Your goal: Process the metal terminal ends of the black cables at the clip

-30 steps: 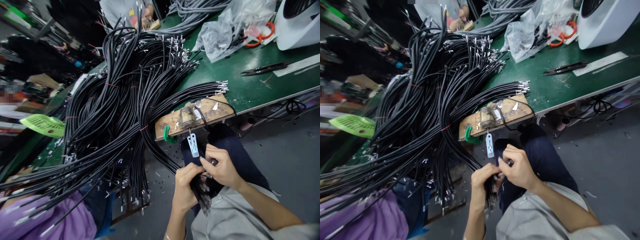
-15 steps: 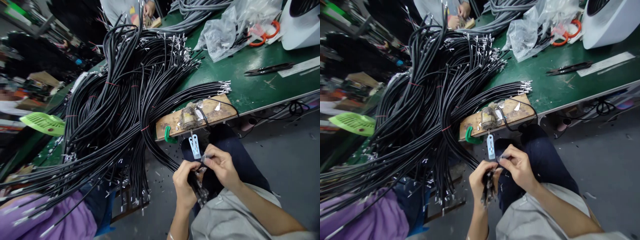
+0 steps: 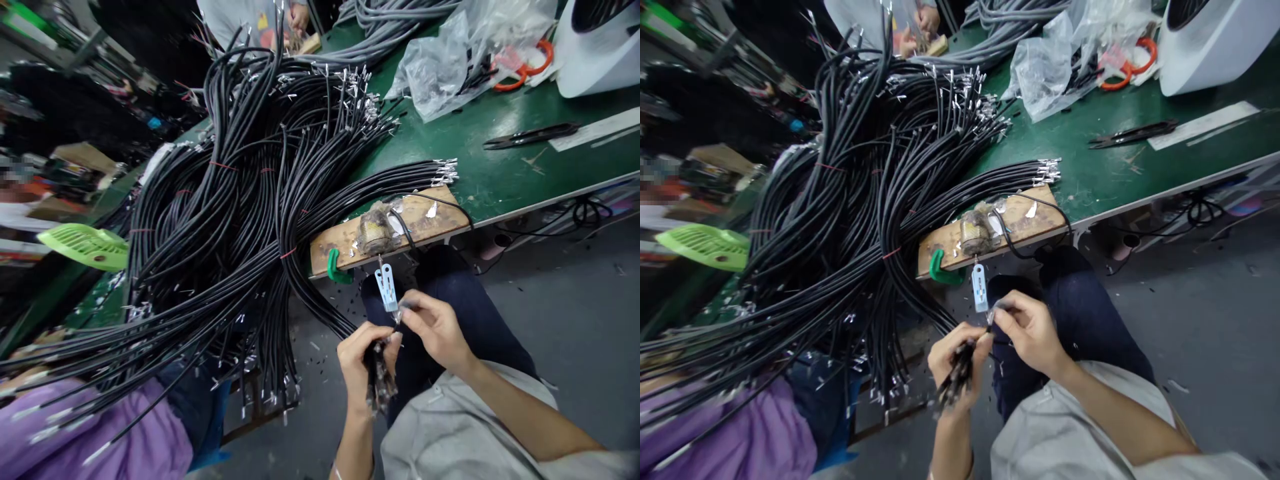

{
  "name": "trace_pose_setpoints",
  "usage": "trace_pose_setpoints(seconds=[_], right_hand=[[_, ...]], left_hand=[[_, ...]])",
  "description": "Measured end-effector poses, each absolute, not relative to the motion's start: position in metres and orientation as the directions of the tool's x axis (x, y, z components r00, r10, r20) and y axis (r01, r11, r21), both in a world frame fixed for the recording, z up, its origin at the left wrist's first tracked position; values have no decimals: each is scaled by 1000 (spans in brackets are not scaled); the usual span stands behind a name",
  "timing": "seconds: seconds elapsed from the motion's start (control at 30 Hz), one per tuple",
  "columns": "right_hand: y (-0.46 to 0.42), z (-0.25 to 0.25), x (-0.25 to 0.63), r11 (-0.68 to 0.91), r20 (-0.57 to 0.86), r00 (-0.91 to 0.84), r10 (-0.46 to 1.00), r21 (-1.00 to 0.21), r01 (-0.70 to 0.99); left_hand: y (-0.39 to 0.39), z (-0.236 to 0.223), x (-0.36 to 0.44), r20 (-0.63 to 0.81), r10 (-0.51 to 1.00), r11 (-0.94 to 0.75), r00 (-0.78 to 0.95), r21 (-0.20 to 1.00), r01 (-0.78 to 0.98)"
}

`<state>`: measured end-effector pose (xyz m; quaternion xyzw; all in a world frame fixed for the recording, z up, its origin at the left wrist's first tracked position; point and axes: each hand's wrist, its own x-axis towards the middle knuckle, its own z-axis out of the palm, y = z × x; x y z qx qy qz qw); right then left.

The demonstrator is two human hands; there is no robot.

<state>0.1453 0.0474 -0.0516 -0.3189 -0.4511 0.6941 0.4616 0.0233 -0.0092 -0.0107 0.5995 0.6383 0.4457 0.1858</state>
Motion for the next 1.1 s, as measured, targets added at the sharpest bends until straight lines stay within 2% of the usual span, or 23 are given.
trace_pose_setpoints(seconds=[0.1, 0.3, 0.53, 0.67, 0.73, 0.8, 0.83, 0.9, 0.97, 1.03, 1.1], right_hand=[[45, -44, 155, 127, 142, -175, 974, -987, -97], [40, -24, 167, 324, 288, -188, 939, -923, 206], [45, -21, 161, 452, 441, -120, 890, -815, 362], [43, -28, 155, 472, 486, -62, 872, -801, 368], [42, -32, 153, 391, 397, -31, 917, -884, 255], [44, -35, 152, 193, 192, -33, 981, -981, 21], [46, -36, 151, 57, 66, -71, 995, -991, -125], [52, -39, 149, -240, -153, -239, 959, -888, -393], [57, -42, 147, -464, -261, -412, 873, -705, -537], [61, -44, 146, -551, -289, -481, 828, -577, -603], [63, -45, 147, -544, -260, -492, 831, -564, -621]], left_hand=[[-7, -14, 29, 352, 896, -136, -269, 797, 589], [-5, -25, 36, 391, 862, -145, -323, 800, 582], [0, -34, 42, 374, 864, -143, -336, 823, 550], [0, -32, 41, 356, 876, -129, -325, 823, 554], [-1, -29, 39, 332, 892, -115, -306, 822, 557], [-3, -25, 38, 318, 903, -101, -290, 812, 574], [-4, -23, 38, 318, 903, -96, -290, 805, 585], [-5, -19, 37, 315, 904, -88, -291, 800, 594], [-5, -15, 36, 297, 917, -88, -266, 801, 591], [-6, -12, 34, 273, 932, -85, -238, 804, 589], [-6, -10, 32, 259, 940, -80, -222, 800, 594]])
